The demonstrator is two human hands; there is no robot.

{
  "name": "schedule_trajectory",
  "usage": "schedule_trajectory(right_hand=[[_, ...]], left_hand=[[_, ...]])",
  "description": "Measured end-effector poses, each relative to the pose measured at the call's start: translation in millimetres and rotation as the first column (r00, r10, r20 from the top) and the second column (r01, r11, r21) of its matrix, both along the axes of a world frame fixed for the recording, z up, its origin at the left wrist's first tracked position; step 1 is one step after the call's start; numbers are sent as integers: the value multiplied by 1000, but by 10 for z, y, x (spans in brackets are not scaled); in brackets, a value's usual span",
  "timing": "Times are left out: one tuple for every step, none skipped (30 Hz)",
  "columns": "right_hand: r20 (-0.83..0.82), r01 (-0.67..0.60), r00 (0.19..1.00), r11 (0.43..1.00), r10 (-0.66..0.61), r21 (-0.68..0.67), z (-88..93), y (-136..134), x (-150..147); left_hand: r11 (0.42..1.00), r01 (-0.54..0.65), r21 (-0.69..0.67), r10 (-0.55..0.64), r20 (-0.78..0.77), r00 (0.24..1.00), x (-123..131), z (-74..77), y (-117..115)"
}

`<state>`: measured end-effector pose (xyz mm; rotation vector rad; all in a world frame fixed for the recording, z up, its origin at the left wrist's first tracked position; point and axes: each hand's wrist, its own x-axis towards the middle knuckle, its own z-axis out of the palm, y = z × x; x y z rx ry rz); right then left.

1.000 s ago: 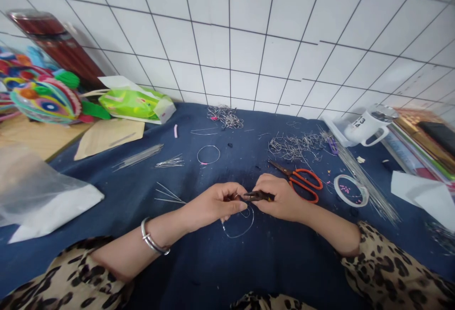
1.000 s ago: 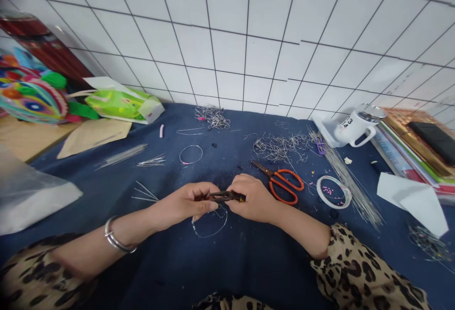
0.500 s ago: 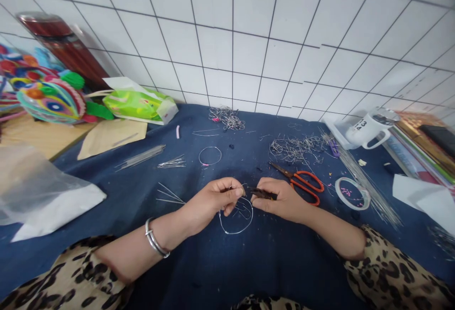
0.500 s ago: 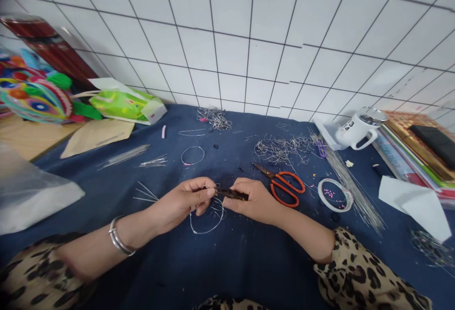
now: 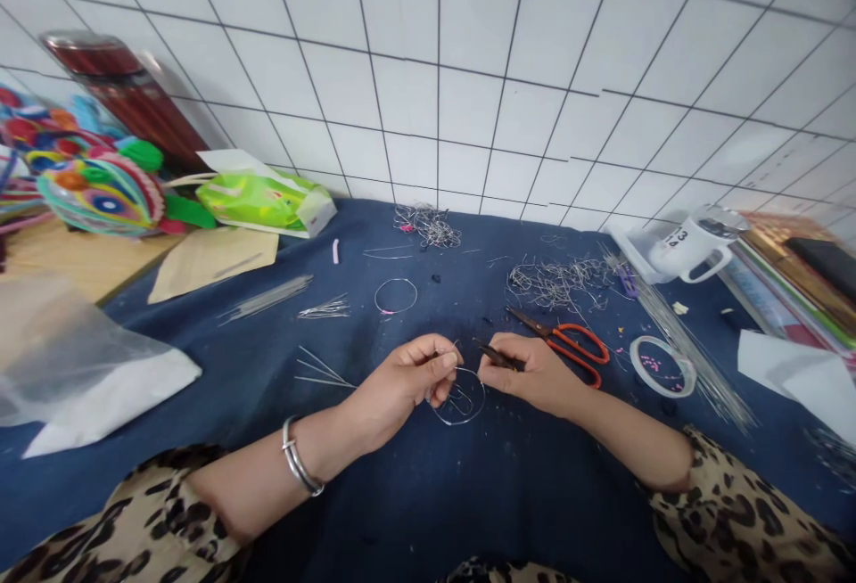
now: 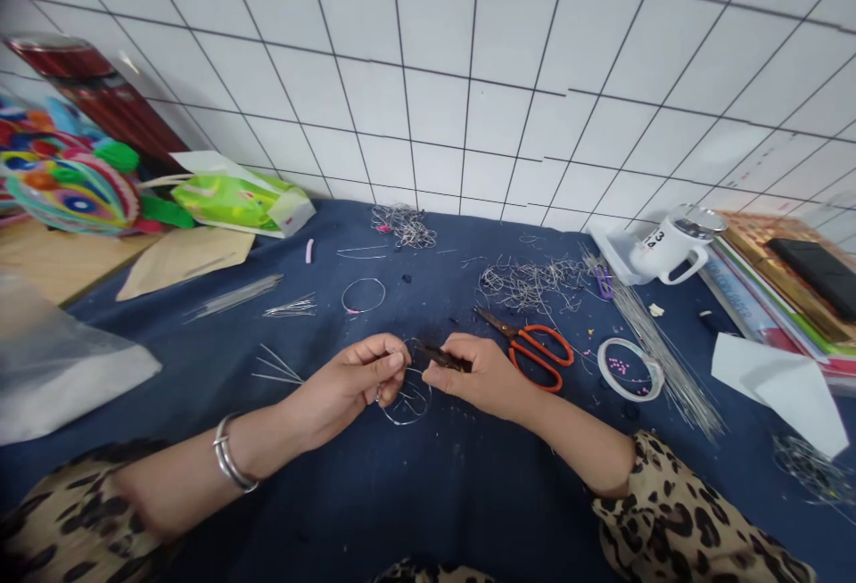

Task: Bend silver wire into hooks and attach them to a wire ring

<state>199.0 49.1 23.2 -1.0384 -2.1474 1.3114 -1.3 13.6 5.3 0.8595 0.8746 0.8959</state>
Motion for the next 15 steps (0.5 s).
schedule_trajectory(right_hand=[[1, -21, 1000, 1000, 21, -15, 2, 1, 4], [1, -32, 999, 999, 32, -22, 2, -1, 2], [2, -34, 999, 999, 34, -23, -1, -5, -5], [3, -25, 1000, 999, 26, -21, -6, -9, -17], [2, -11, 1000, 1000, 11, -18, -12, -14, -31], [2, 7, 1000, 1000, -7, -14, -17, -18, -46], [3, 25, 1000, 1000, -25, -13, -21, -21, -60], [3, 40, 999, 999, -40, -17, -22, -23, -72], [2, 51, 999, 998, -51, -24, -22, -23, -79], [-1, 57, 998, 998, -57, -35, -19, -22, -82], [-7, 59, 998, 997, -59, -46, -15, -22, -80], [-14, 59, 998, 997, -60, -58, -11, -21, -75], [-21, 56, 998, 996, -57, -73, -8, -22, -66], [-27, 54, 998, 995, -57, -89, -8, -24, -56], [-31, 54, 998, 993, -58, -105, -9, -27, -45]], left_hand=[[1000, -18, 4, 18, 6, 1000, -4, -5, 4], [999, -31, 8, 31, 11, 999, -6, -9, 7], [999, -38, 9, 38, 14, 999, -6, -11, 8], [999, -40, 10, 40, 12, 999, -4, -11, 6], [999, -35, 10, 35, 6, 999, -2, -10, 4], [1000, -22, 10, 22, -3, 1000, 2, -9, -1], [1000, -4, 12, 4, -13, 1000, 7, -8, -5], [1000, 14, 16, -14, -23, 1000, 12, -6, -10], [999, 29, 19, -29, -29, 999, 16, -5, -14], [999, 38, 23, -37, -31, 999, 19, -5, -17], [999, 36, 25, -35, -30, 999, 21, -5, -19], [999, 23, 26, -23, -25, 999, 21, -4, -19], [1000, 4, 26, -3, -17, 1000, 20, -3, -18], [1000, -17, 26, 17, -7, 1000, 18, 0, -16], [999, -36, 29, 36, 3, 999, 14, 3, -14]])
